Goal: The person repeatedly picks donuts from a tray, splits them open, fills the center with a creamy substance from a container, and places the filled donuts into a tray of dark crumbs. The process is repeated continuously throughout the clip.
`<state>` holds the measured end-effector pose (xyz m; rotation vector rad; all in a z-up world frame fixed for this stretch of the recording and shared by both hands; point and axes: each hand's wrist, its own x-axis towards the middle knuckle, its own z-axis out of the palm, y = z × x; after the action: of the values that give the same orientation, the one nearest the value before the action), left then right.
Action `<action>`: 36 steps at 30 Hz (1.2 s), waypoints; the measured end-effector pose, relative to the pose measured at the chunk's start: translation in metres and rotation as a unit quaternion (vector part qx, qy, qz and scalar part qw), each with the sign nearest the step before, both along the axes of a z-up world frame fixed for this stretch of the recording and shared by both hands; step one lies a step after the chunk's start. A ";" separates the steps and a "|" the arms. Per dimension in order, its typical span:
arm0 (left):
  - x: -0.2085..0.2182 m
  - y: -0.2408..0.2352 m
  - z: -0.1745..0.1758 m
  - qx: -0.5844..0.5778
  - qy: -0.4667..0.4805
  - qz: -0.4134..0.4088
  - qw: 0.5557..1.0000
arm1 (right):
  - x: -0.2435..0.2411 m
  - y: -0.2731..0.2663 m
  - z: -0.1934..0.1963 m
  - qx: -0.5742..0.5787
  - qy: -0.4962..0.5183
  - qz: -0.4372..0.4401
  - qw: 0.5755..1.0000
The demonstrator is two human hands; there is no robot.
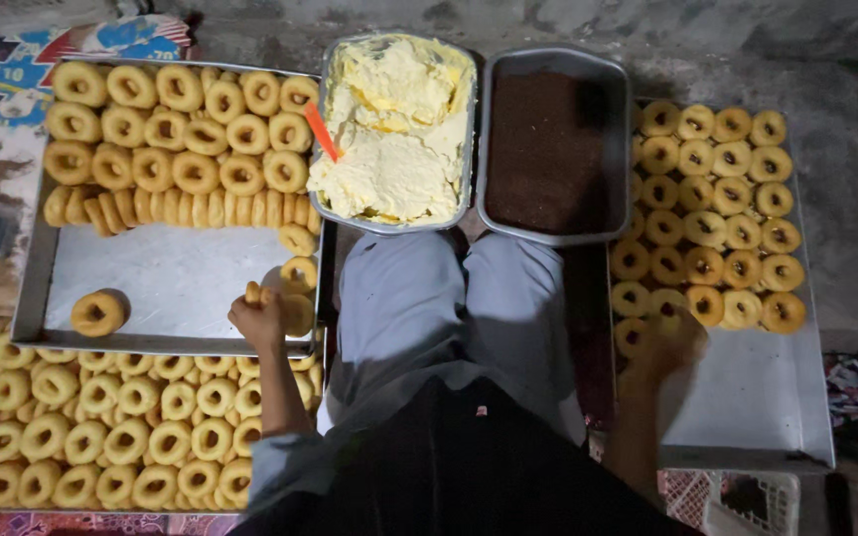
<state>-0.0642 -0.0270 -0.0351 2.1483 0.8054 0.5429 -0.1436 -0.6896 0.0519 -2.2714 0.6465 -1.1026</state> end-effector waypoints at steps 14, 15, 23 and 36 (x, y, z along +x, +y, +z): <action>-0.019 -0.167 0.194 -0.751 -0.109 -0.237 0.606 | 0.100 0.322 0.093 0.281 0.192 0.590 0.732; -0.019 -0.174 0.202 -0.769 -0.103 -0.240 0.583 | 0.106 0.321 0.091 0.263 0.195 0.568 0.755; -0.016 -0.197 0.199 -0.827 -0.085 -0.239 0.502 | 0.111 0.270 0.072 0.497 0.117 0.459 0.727; -0.028 -0.093 0.012 -0.041 0.052 -0.036 0.997 | 0.079 0.215 0.068 0.569 0.152 0.373 0.717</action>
<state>-0.0921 -0.1198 -0.0228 2.1347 0.7903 0.3585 -0.0642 -0.4749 0.1202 -1.3019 0.2810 0.1509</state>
